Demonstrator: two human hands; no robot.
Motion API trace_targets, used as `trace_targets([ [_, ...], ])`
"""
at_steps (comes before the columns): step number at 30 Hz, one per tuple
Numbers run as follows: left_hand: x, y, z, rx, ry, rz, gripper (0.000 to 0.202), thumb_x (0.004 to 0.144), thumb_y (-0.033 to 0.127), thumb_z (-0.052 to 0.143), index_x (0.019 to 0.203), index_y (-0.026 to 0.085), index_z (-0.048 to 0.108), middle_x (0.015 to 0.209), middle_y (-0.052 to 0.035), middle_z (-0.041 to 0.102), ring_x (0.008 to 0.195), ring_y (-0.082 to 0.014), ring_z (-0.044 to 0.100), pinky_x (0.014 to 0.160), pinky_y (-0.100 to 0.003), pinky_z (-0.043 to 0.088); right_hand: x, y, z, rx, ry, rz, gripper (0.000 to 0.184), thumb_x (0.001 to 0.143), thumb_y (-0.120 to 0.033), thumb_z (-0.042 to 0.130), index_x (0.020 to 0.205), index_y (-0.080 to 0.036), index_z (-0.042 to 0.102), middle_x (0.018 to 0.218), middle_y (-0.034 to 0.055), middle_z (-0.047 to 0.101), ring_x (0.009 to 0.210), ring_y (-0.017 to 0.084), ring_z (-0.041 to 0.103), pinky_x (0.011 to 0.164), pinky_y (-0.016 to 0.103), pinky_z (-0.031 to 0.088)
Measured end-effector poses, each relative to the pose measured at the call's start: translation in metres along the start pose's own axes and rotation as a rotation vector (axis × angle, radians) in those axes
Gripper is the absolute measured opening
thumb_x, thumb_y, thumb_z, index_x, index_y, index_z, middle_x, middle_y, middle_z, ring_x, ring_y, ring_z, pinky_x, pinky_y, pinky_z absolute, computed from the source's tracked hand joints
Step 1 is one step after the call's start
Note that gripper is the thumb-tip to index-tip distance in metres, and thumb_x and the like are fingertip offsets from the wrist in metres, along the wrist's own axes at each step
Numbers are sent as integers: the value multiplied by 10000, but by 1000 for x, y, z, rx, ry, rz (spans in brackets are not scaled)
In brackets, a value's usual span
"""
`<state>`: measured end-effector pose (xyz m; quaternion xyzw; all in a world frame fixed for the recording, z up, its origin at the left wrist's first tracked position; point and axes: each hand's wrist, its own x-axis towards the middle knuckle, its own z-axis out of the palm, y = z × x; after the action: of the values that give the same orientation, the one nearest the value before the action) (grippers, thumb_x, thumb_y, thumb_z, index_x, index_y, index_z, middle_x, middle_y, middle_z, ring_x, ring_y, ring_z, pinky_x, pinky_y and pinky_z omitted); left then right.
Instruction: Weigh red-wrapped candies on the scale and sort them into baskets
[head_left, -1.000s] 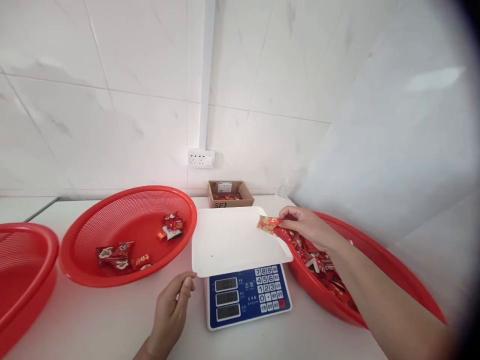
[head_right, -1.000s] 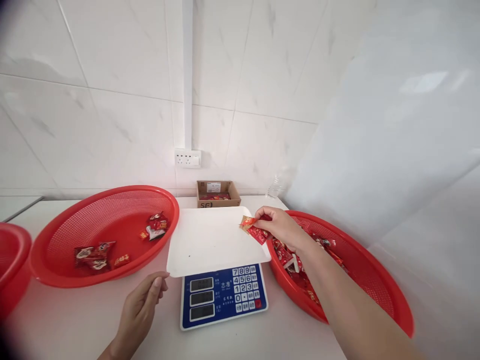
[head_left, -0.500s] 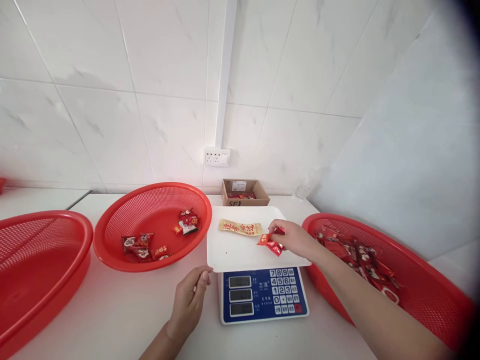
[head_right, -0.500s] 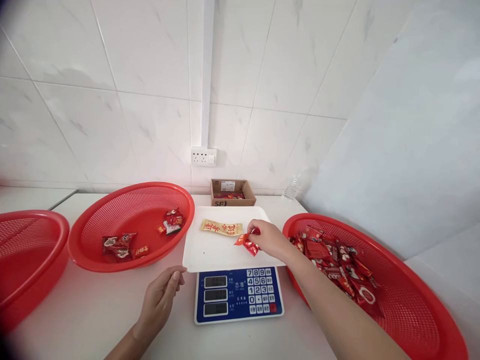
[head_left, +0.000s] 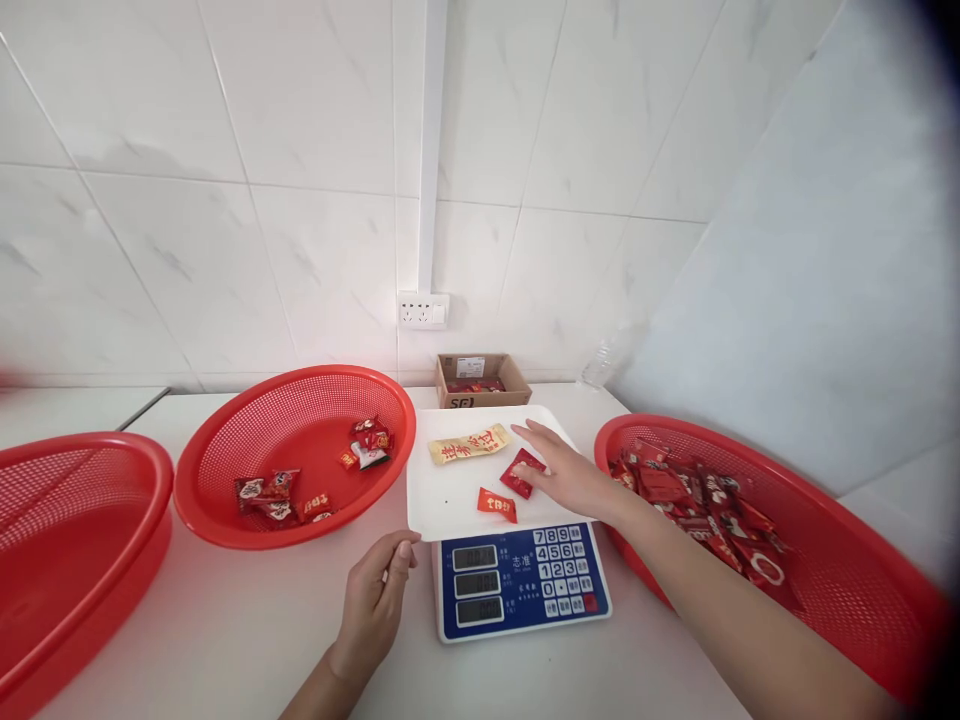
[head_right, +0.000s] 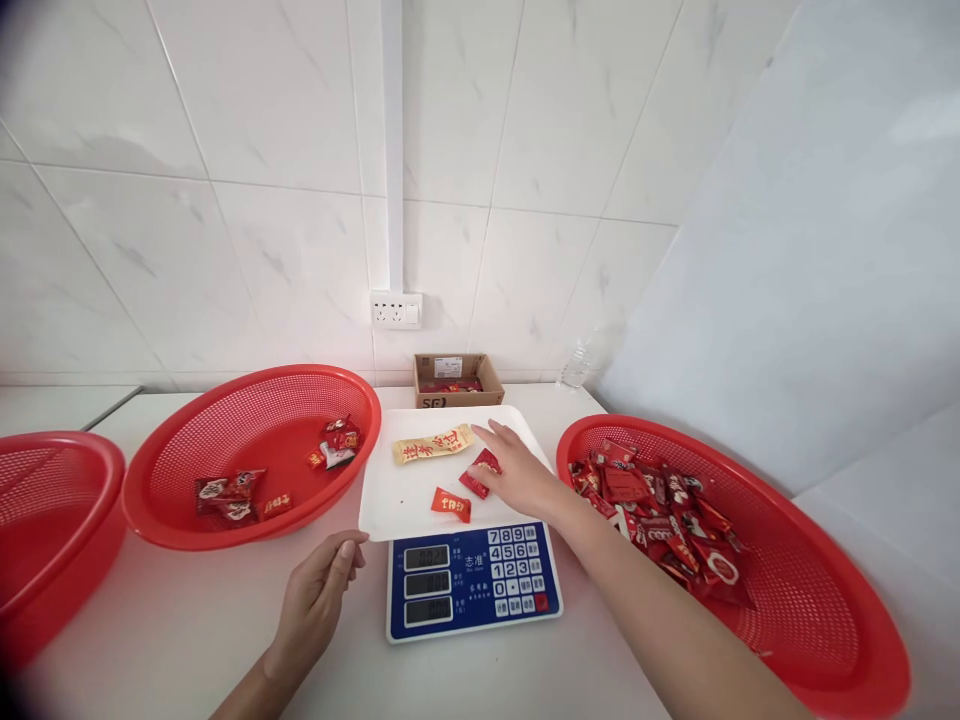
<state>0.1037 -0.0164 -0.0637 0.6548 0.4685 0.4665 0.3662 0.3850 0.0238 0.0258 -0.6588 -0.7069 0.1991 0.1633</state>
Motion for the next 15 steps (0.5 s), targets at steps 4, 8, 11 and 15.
trace_targets([
  [4,1,1,-1,16,27,19,430,889,512,404,896,163,653,664,-39,609,583,-145,568,534,-237,482,1,-17,16,-84,-172,-87,699,851,-572,450,1464,-295,258,1551,23,6,1398,290,-87,1120,518,86],
  [8,2,1,-1,33,45,30,440,878,528,419,893,161,660,661,-38,619,576,-147,585,529,-240,496,14,-26,26,-125,-230,-143,666,880,-613,352,1463,-304,259,1549,14,32,1396,286,-106,1106,548,24],
  [11,2,1,-2,48,44,45,466,866,560,419,884,165,666,658,-38,623,567,-147,586,521,-243,505,24,-27,28,-128,-234,-123,638,900,-590,312,1461,-290,272,1534,27,158,1406,291,-22,1089,586,33],
  [15,3,2,-3,74,69,52,489,836,603,436,862,172,665,651,-33,624,552,-147,585,496,-235,507,25,-17,19,-107,-124,-141,568,917,-543,312,1409,-271,387,1491,46,294,1400,288,98,1085,593,73],
])
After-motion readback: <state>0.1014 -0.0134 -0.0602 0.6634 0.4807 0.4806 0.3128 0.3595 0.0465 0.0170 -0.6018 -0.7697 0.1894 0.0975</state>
